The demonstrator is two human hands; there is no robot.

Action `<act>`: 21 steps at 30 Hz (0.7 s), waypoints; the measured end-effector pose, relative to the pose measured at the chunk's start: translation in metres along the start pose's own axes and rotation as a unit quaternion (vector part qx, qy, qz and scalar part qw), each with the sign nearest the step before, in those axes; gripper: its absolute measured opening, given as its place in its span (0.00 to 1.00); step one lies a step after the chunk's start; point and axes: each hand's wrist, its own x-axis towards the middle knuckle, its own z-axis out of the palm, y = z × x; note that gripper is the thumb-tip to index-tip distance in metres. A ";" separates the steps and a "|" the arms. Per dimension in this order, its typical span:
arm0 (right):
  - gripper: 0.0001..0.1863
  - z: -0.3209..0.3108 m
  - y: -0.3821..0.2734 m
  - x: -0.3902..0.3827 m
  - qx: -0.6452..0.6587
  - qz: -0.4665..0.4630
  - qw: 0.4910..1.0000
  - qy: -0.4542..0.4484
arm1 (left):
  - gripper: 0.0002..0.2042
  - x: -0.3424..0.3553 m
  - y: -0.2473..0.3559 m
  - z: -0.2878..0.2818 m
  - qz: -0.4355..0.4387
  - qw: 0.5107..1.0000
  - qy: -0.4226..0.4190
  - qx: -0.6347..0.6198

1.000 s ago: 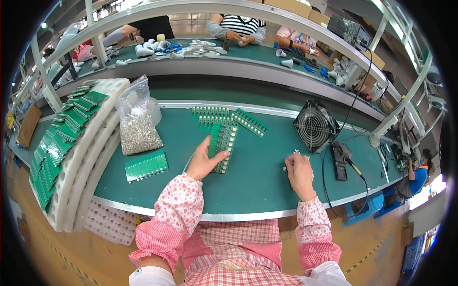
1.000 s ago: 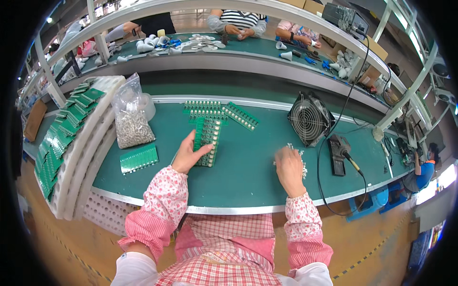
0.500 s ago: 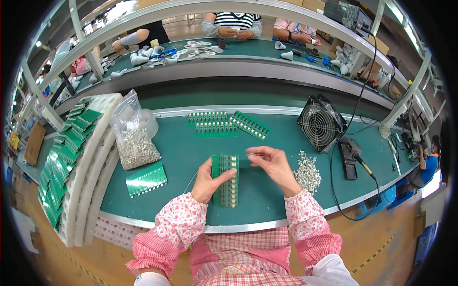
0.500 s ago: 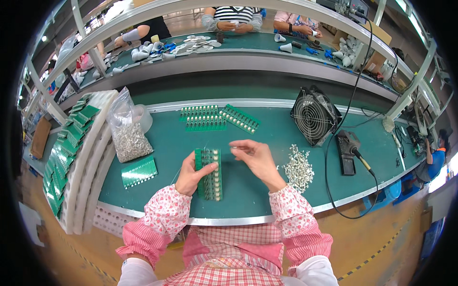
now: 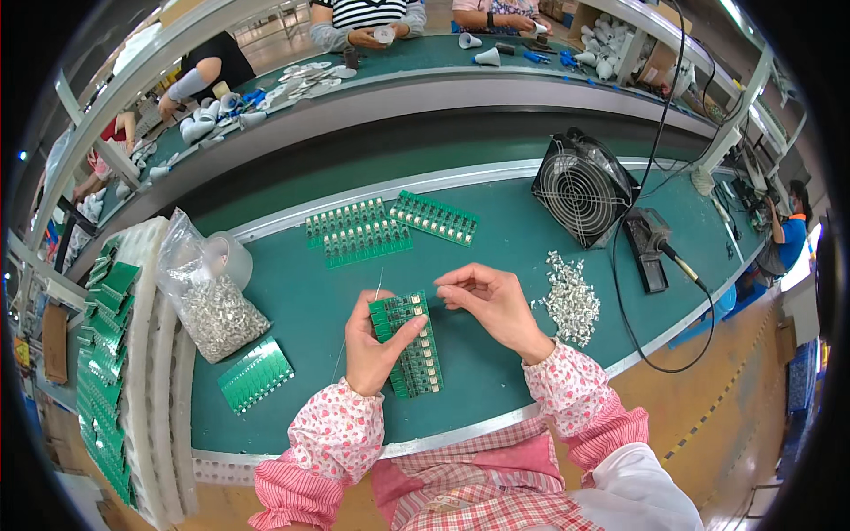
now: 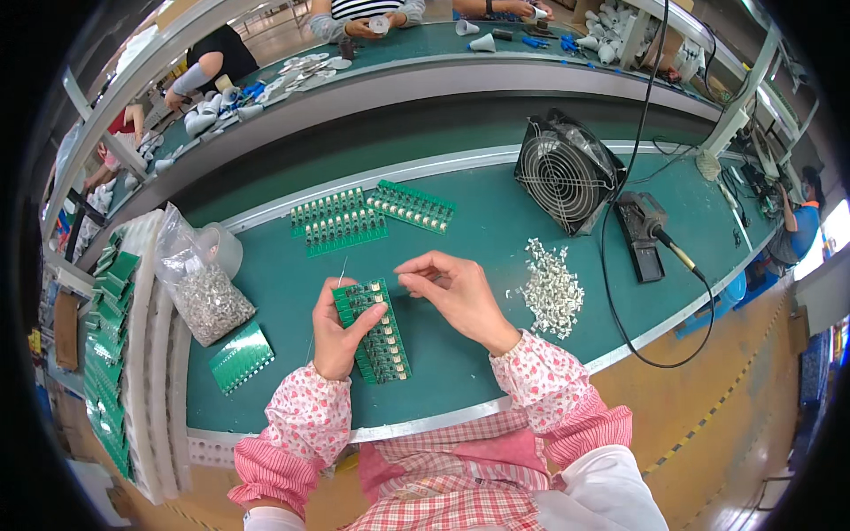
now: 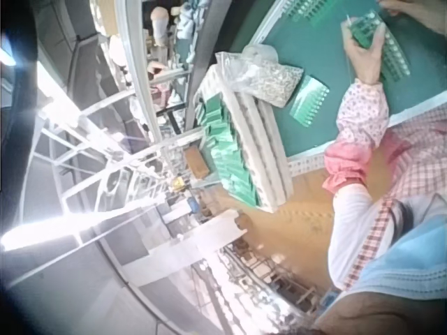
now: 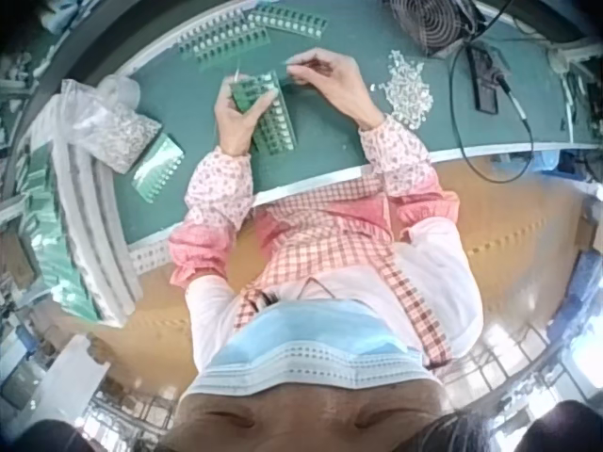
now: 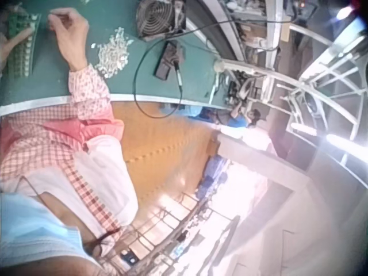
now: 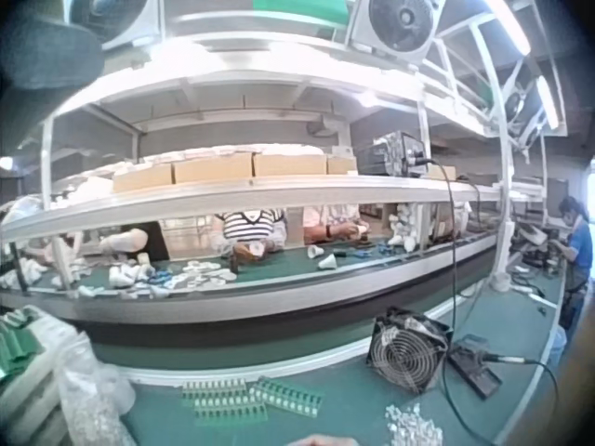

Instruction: The person solders components onto a circuit board strip using a soldering iron and wire, then inserts small electrical components onto another circuit board strip by hand.

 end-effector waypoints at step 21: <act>0.14 -0.011 0.002 0.006 0.029 -0.030 0.990 -0.131 | 0.12 -0.005 0.006 0.002 -0.040 0.994 -0.065 0.072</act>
